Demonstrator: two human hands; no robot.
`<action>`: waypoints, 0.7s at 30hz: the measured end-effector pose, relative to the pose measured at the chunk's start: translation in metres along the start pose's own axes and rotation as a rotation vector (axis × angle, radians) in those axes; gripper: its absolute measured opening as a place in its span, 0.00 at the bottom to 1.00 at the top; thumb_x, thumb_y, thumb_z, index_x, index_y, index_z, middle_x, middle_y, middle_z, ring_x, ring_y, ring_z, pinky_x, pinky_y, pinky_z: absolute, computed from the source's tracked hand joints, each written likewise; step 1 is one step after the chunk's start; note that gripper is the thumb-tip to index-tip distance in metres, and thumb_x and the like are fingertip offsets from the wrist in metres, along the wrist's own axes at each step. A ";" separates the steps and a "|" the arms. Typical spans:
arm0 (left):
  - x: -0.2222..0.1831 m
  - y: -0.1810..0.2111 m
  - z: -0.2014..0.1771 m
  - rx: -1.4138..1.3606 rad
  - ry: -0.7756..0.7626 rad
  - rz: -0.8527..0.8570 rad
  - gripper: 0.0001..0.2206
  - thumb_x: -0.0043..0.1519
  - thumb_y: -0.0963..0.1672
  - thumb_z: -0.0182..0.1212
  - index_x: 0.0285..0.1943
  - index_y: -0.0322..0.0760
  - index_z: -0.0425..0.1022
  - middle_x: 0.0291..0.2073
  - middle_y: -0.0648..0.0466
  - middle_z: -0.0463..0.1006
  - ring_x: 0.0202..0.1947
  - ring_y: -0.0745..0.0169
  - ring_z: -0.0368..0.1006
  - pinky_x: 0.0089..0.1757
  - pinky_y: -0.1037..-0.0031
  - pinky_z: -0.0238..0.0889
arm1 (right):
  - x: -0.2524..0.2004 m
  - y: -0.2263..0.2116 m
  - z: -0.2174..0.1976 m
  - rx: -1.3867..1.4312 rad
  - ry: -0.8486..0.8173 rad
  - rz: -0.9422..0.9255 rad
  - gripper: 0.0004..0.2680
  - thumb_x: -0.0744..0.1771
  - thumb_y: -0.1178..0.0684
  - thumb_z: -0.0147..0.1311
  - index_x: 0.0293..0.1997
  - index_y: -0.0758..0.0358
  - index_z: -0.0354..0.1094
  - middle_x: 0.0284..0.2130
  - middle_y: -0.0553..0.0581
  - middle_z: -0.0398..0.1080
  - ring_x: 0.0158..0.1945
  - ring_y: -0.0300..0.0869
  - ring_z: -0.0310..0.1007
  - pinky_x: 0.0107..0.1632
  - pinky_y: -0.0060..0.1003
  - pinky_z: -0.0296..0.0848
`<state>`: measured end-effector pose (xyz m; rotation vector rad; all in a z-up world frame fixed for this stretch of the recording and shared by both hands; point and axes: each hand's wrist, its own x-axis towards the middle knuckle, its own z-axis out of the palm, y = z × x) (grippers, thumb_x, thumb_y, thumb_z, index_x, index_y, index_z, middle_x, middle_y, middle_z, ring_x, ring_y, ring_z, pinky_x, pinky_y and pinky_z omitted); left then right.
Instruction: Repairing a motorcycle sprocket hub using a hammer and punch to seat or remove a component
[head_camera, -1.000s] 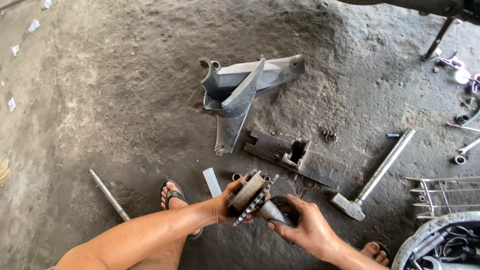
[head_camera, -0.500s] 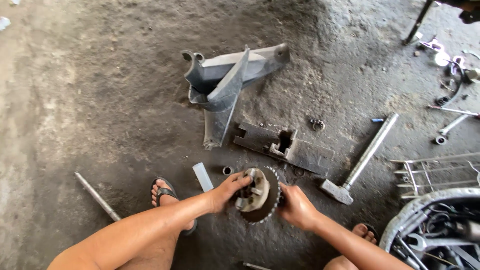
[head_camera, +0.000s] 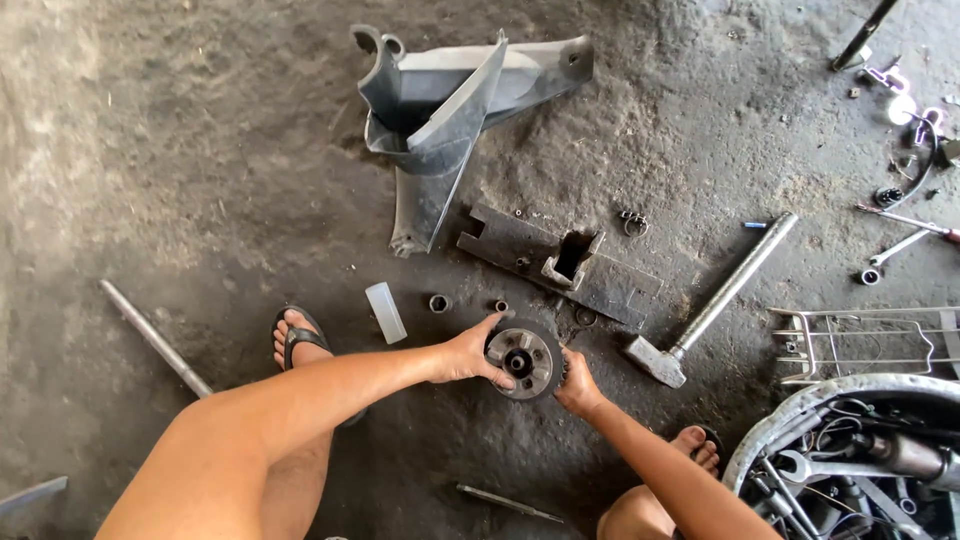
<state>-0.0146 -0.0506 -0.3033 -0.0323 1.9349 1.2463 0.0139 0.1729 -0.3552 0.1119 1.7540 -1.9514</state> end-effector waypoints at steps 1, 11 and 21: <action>0.000 0.009 -0.002 0.061 -0.027 -0.024 0.63 0.33 0.52 0.88 0.80 0.44 0.51 0.71 0.39 0.63 0.73 0.40 0.56 0.69 0.56 0.51 | 0.000 -0.001 -0.001 -0.019 0.004 -0.007 0.14 0.55 0.73 0.56 0.41 0.70 0.66 0.16 0.48 0.49 0.20 0.38 0.59 0.23 0.30 0.65; -0.005 0.018 0.000 0.069 -0.095 -0.013 0.52 0.46 0.51 0.81 0.81 0.50 0.50 0.74 0.38 0.59 0.74 0.35 0.51 0.70 0.51 0.46 | -0.009 0.064 -0.042 -0.354 -0.116 -0.414 0.13 0.48 0.74 0.55 0.28 0.70 0.69 0.24 0.71 0.70 0.28 0.63 0.73 0.37 0.47 0.77; -0.007 0.005 -0.002 0.046 -0.085 0.012 0.48 0.51 0.48 0.77 0.81 0.51 0.52 0.75 0.44 0.58 0.75 0.43 0.51 0.70 0.56 0.47 | -0.037 0.000 -0.160 -1.438 0.154 -0.337 0.25 0.55 0.60 0.67 0.59 0.52 0.70 0.54 0.58 0.72 0.57 0.52 0.71 0.56 0.47 0.76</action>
